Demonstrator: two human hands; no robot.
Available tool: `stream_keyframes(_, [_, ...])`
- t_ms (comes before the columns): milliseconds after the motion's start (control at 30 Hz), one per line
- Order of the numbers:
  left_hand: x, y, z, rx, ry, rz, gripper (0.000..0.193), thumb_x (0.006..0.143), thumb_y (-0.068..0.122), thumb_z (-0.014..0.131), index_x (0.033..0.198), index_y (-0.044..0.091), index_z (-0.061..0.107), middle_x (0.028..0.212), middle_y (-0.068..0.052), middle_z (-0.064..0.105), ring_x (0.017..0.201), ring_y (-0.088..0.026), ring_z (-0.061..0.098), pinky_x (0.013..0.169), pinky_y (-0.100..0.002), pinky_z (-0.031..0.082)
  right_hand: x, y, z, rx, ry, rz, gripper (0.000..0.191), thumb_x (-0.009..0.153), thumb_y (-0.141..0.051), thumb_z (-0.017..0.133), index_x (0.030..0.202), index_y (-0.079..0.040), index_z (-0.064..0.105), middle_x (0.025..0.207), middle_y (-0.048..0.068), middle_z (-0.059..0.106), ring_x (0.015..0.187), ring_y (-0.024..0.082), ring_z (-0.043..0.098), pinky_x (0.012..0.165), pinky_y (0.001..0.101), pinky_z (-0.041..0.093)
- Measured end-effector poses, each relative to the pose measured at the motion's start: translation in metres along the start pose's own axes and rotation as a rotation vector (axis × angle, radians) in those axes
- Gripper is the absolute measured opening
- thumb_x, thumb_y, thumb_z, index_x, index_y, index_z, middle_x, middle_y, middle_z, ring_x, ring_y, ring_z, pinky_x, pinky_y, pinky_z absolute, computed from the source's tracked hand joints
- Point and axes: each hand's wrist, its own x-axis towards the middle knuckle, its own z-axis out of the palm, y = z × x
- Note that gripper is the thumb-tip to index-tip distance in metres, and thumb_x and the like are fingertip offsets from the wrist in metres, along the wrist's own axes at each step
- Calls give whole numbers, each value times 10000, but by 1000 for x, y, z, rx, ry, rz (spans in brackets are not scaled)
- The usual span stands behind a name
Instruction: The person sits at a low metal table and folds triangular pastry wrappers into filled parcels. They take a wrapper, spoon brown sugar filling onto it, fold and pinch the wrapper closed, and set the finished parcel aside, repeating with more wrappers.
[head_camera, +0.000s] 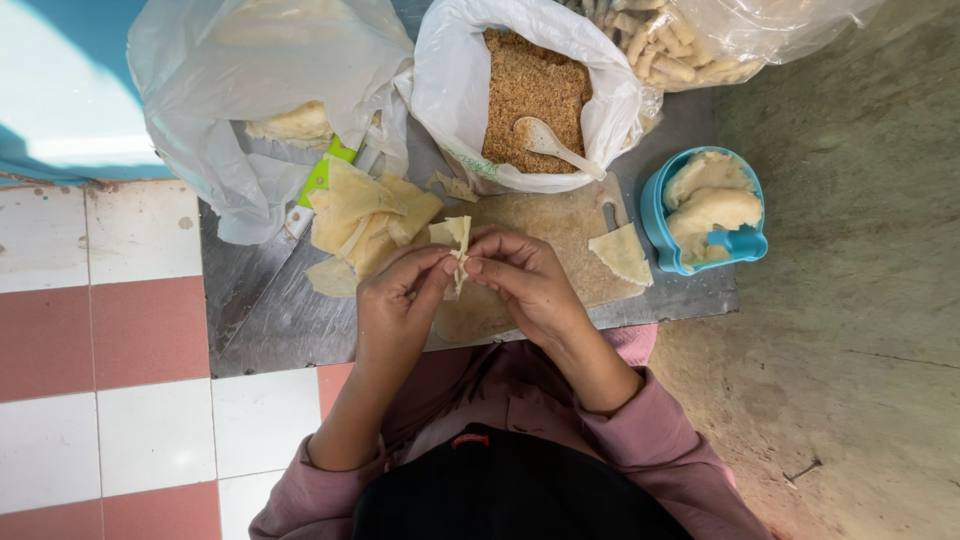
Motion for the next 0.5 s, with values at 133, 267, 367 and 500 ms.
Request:
stream_keyframes(133, [-3, -9, 4, -106, 72, -87, 147, 1011, 98, 672, 1076, -32, 699, 941, -81, 718, 794, -108, 688, 690, -233, 557, 1, 3, -1, 81, 76, -11, 90, 969, 1, 649, 1046, 32, 683, 1220, 109, 679, 962, 135, 628, 852, 258, 509])
stream_keyframes(267, [-8, -24, 7, -261, 124, -154, 142, 1056, 93, 619, 1112, -35, 644, 894, -58, 689, 793, -78, 657, 707, -222, 546, 6, 7, -6, 238, 158, -54, 74, 959, -19, 597, 1019, 5, 633, 1127, 175, 725, 967, 205, 695, 889, 336, 565])
stream_keyframes(367, [-8, -33, 0, -452, 154, -160, 132, 1088, 97, 574, 1136, -24, 596, 887, -14, 613, 790, -60, 613, 766, -253, 623, 9, 7, -16, 436, 128, -24, 89, 988, -39, 617, 1073, -11, 617, 1084, 159, 722, 955, 242, 714, 852, 375, 573])
stream_keyframes(500, [6, -34, -20, -454, 263, -180, 147, 1068, 115, 531, 1131, -17, 545, 942, -7, 648, 741, -65, 617, 622, -237, 548, 8, 2, -28, 575, 311, 61, 144, 961, -65, 627, 1094, -11, 624, 1088, 121, 714, 992, 224, 717, 950, 382, 596])
